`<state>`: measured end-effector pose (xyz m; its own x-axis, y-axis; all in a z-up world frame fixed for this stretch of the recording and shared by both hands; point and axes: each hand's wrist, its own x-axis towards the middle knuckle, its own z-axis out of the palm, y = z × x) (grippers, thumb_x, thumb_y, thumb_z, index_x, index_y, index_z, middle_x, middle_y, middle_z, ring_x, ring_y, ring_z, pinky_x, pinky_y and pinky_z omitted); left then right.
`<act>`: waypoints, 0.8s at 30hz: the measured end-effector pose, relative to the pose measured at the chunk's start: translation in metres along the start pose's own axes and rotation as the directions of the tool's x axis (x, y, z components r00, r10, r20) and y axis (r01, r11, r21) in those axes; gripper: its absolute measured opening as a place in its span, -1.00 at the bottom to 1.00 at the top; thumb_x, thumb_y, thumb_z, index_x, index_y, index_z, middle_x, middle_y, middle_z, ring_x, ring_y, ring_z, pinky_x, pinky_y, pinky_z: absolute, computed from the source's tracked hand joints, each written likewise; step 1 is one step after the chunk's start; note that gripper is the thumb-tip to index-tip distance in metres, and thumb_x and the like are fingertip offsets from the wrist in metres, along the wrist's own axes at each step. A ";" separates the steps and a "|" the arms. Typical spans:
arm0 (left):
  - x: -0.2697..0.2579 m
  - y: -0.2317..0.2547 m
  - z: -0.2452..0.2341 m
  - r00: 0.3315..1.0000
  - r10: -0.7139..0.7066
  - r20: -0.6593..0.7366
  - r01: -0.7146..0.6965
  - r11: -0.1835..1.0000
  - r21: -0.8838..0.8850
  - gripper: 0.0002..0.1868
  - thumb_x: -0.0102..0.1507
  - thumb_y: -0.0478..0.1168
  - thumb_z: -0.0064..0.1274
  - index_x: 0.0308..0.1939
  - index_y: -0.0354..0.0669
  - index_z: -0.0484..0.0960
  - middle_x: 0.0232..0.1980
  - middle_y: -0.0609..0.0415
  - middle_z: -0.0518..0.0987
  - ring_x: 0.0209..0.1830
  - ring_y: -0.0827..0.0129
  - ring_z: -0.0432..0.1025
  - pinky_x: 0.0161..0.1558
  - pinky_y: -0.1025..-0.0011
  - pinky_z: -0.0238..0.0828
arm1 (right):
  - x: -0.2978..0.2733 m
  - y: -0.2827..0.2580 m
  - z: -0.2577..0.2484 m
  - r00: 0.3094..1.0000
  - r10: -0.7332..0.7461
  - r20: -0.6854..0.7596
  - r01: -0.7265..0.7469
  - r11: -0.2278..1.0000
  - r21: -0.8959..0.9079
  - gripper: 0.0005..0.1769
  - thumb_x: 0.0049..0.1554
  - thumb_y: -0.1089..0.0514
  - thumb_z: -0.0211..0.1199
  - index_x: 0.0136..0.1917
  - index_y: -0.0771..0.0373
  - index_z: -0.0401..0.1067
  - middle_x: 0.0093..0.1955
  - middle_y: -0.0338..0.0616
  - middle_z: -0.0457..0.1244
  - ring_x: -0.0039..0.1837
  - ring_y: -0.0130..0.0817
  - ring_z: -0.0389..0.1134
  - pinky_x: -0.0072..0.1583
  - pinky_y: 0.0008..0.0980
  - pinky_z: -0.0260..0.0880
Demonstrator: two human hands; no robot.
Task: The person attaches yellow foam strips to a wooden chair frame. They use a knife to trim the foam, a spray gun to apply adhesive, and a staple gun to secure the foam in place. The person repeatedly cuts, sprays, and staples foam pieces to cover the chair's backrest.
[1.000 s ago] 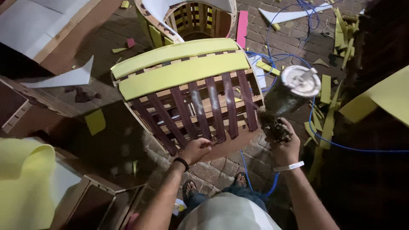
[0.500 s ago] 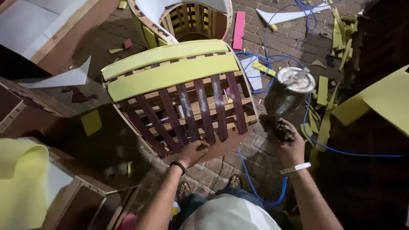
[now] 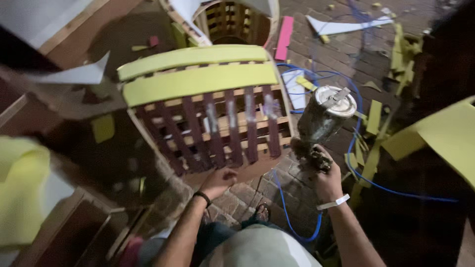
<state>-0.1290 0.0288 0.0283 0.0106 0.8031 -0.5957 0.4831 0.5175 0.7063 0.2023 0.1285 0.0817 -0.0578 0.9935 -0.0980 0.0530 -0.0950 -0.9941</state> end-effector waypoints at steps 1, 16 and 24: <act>-0.004 -0.005 -0.001 1.000 -0.032 -0.001 0.032 0.999 -0.017 -0.60 0.34 0.01 0.09 0.21 -0.01 0.59 0.25 0.03 0.55 0.29 0.19 0.43 0.29 0.15 0.42 | -0.003 -0.001 0.008 0.998 0.048 0.034 -0.049 0.998 0.037 -0.40 0.08 0.41 0.30 0.40 0.28 0.39 0.15 -0.12 0.39 0.00 -0.38 0.45 0.01 -0.37 0.47; -0.041 -0.116 -0.083 0.968 0.001 -0.250 -0.098 0.922 -0.375 -0.69 0.29 -0.14 0.15 0.09 -0.10 0.66 0.03 0.08 0.67 0.05 0.37 0.54 0.09 0.30 0.50 | -0.046 -0.068 0.176 0.986 -0.071 0.149 0.118 0.935 -0.335 -0.44 0.10 0.42 0.31 0.37 0.28 0.36 0.04 -0.15 0.41 -0.10 -0.46 0.40 -0.13 -0.45 0.42; -0.042 -0.185 -0.110 0.971 -0.015 -0.240 -0.067 0.941 -0.330 -0.68 0.28 -0.13 0.12 0.07 -0.15 0.69 -0.15 0.08 0.72 -0.20 0.40 0.59 -0.08 0.35 0.52 | -0.079 -0.049 0.202 0.994 -0.067 0.085 0.087 0.962 -0.257 -0.39 0.08 0.42 0.32 0.40 0.28 0.39 0.06 -0.12 0.42 -0.03 -0.46 0.43 -0.05 -0.41 0.49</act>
<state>-0.3150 -0.0683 -0.0355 -0.2074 0.8428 -0.4966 0.1650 0.5305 0.8315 0.0026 0.0421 0.1289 -0.1453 0.9888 -0.0344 0.3023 0.0113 -0.9531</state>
